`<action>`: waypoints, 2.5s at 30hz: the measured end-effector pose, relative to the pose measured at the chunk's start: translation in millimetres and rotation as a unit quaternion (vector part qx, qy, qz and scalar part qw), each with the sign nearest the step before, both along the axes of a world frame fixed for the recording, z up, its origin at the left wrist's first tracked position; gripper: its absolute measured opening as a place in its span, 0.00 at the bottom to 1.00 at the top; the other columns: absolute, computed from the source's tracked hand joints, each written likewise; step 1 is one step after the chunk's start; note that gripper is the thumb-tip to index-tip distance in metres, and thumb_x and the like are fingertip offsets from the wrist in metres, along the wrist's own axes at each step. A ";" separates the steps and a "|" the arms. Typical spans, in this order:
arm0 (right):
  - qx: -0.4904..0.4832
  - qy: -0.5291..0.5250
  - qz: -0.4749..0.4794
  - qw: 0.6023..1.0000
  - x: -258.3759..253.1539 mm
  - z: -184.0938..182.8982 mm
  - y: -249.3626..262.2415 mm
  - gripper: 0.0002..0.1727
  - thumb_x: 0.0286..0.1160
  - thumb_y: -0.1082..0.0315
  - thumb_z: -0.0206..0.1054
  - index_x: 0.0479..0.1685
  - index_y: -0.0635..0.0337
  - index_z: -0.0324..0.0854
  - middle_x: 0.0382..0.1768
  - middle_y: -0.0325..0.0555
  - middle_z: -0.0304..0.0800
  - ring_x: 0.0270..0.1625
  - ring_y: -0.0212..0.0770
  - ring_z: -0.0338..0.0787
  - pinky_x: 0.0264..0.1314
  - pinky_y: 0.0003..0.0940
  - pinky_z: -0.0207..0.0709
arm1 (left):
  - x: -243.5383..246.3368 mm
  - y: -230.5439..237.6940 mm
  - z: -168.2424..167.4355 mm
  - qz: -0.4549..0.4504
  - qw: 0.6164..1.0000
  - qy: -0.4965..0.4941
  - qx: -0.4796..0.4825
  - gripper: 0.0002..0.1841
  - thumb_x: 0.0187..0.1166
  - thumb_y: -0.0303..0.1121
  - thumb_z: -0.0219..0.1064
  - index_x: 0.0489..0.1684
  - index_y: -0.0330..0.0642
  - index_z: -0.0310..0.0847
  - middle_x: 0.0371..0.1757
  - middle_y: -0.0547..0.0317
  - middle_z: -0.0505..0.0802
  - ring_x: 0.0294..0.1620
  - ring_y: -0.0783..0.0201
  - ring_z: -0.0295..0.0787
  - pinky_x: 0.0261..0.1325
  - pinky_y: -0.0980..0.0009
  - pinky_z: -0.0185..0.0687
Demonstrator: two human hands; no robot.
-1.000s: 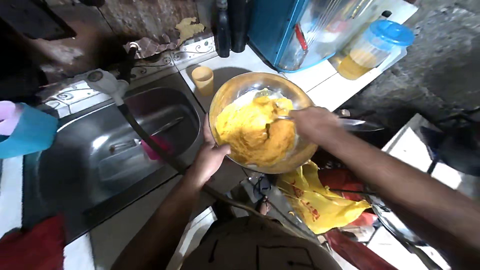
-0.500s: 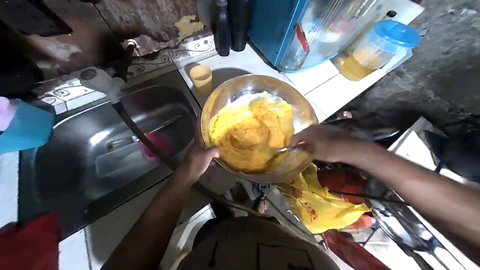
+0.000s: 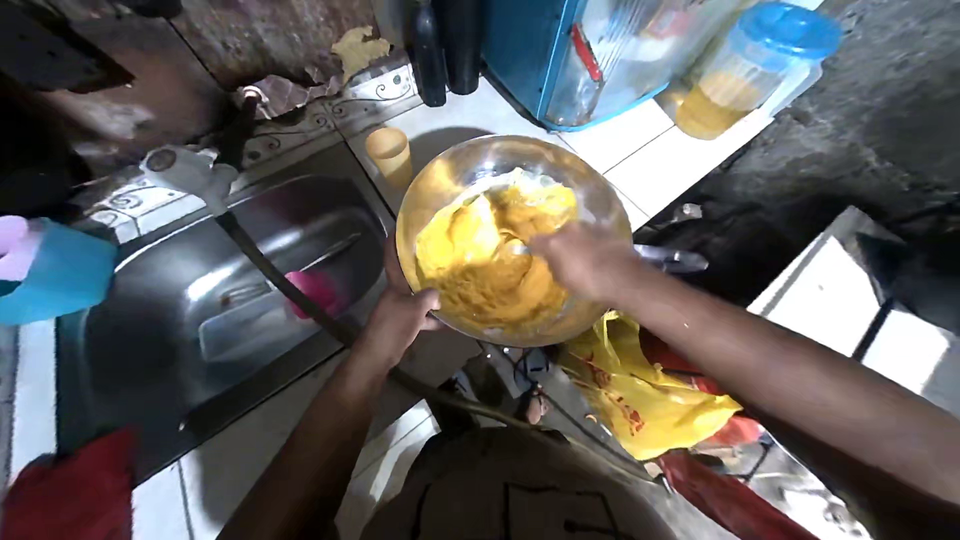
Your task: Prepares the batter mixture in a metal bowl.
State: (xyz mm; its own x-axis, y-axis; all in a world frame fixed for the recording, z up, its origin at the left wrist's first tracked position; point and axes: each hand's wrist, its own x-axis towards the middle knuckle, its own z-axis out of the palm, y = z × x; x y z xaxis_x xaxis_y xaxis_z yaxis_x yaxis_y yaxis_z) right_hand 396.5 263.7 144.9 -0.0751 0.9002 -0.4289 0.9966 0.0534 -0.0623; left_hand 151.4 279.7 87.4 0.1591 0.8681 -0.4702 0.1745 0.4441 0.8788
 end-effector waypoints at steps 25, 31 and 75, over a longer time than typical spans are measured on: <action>-0.048 -0.055 -0.062 0.995 -19.8 26.9 -24.8 0.26 0.85 0.71 0.62 0.82 0.52 0.76 0.59 0.65 0.90 0.63 0.68 0.89 0.63 0.65 0.81 | -10.4 2.2 -1.6 -0.030 0.999 -0.007 -0.015 0.58 0.69 0.15 0.61 0.95 0.70 0.23 0.77 0.40 0.73 0.54 0.51 0.90 0.38 0.57 0.92; -0.154 -0.091 -0.014 0.984 -14.4 62.0 -51.7 0.22 0.87 0.71 0.58 0.78 0.55 0.78 0.58 0.67 0.89 0.62 0.70 0.88 0.60 0.69 0.80 | -18.0 -1.6 -3.3 -0.058 0.998 -0.005 0.010 0.60 0.65 0.17 0.63 0.95 0.66 0.21 0.78 0.43 0.74 0.50 0.58 0.91 0.35 0.64 0.91; -0.105 -0.026 0.012 0.994 -5.7 16.2 -13.2 0.27 0.90 0.69 0.57 0.86 0.39 0.74 0.60 0.63 0.91 0.65 0.69 0.87 0.68 0.70 0.75 | -12.5 -15.3 -20.3 -0.042 0.983 -0.155 0.084 0.66 0.59 0.18 0.69 0.93 0.55 0.12 0.90 0.43 0.57 0.67 0.66 0.85 0.50 0.67 0.92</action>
State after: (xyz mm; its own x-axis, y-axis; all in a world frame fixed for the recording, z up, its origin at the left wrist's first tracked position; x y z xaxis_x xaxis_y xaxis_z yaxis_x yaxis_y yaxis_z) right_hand 390.9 250.6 161.1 -0.0681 0.7880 -0.6119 0.9974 0.0686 -0.0227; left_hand 138.9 264.4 67.1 0.3460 0.9074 -0.2385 -0.0847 0.2833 0.9553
